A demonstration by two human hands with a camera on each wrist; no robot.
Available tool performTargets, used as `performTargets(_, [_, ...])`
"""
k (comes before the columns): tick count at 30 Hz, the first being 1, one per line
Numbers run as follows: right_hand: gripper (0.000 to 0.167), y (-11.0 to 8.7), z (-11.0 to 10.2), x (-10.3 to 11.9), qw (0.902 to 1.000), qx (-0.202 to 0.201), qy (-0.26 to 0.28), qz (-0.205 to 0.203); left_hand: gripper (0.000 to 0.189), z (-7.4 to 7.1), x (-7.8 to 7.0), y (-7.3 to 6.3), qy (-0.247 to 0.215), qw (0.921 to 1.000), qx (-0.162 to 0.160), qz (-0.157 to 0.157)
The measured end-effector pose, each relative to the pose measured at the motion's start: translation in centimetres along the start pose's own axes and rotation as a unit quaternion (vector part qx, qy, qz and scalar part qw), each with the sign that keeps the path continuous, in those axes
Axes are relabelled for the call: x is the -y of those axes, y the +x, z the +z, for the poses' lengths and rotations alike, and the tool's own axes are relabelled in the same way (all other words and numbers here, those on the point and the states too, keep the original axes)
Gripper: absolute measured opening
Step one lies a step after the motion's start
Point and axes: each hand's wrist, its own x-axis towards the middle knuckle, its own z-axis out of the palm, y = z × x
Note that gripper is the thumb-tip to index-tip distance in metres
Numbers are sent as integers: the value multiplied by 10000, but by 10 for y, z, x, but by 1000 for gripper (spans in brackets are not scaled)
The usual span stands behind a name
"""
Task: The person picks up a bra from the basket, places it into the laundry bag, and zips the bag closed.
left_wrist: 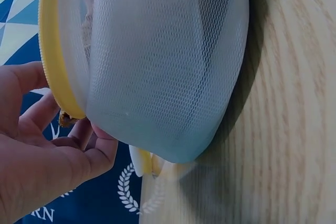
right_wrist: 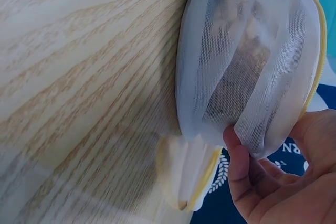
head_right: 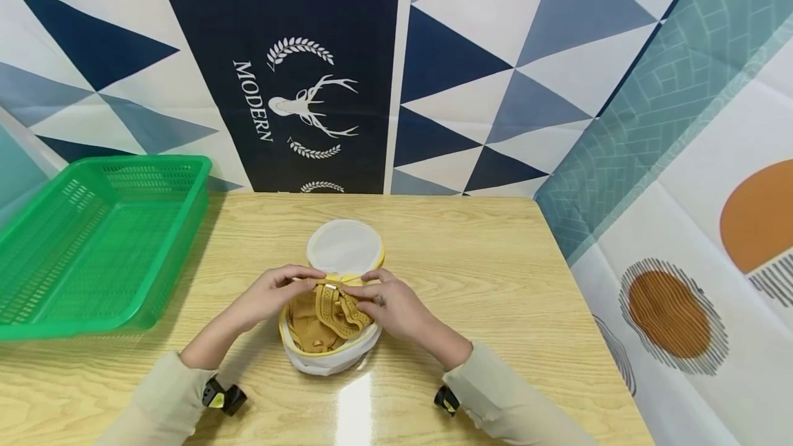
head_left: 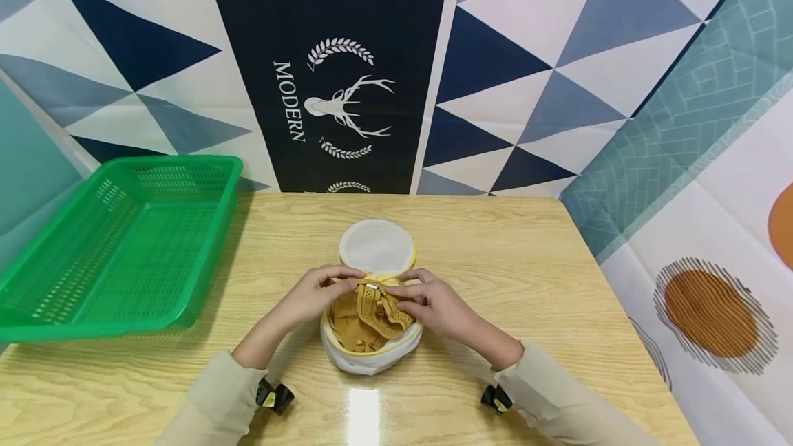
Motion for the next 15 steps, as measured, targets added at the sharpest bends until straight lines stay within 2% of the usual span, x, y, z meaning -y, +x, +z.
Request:
performTargets(5, [30,-1,4,0,9997,-127,-153,-123,31,3,3,0,19,9999,-139,-67])
performTargets(15, [31,-3,7,2,9992,-173,-339,-143,24,12,2,0,137,9991,-399,-62])
